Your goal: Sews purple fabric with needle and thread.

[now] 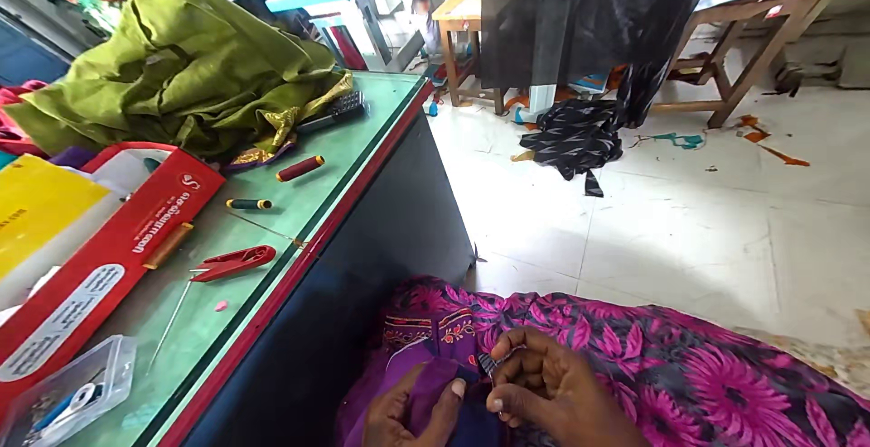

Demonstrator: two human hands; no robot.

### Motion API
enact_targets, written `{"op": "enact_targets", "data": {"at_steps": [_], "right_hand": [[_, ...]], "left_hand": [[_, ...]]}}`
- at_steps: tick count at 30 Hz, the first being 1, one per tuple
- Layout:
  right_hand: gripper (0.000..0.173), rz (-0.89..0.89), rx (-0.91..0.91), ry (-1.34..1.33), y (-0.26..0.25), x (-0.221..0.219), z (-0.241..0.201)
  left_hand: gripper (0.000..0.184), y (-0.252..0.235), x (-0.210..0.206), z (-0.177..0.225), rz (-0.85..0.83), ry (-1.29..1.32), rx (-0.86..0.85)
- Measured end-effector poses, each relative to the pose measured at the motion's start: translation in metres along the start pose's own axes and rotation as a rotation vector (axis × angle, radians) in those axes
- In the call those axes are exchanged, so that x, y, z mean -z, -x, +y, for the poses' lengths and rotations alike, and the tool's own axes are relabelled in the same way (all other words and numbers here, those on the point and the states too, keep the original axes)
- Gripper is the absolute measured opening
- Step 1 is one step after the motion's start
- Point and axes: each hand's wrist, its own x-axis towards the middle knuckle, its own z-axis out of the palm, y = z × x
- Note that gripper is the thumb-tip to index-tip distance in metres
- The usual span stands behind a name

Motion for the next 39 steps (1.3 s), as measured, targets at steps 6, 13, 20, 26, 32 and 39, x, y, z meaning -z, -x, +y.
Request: {"op": "enact_targets", "data": {"at_steps": [6, 13, 20, 26, 32, 39], "right_hand": [[0.031, -0.019, 0.035, -0.027, -0.001, 0.001, 0.001], [0.021, -0.038, 0.072, -0.041, -0.002, 0.002, 0.004], [0.030, -0.050, 0.024, -0.026, 0.000, 0.004, 0.002], [0.037, -0.064, -0.034, 0.018, 0.001, 0.007, -0.001], [0.039, -0.099, -0.072, 0.009, 0.002, 0.008, -0.005], [0.037, -0.113, -0.068, -0.039, 0.003, 0.007, -0.007]], "left_hand": [[0.009, 0.000, 0.000, -0.002, 0.003, 0.007, 0.023], [0.008, -0.001, -0.001, 0.002, -0.002, 0.001, 0.045], [0.008, -0.002, 0.000, 0.003, -0.002, -0.007, 0.046], [0.008, -0.003, 0.000, 0.003, 0.004, -0.003, 0.058], [0.008, -0.004, 0.000, 0.003, 0.001, -0.018, 0.046], [0.008, -0.002, 0.001, 0.003, -0.011, -0.017, 0.035]]}}
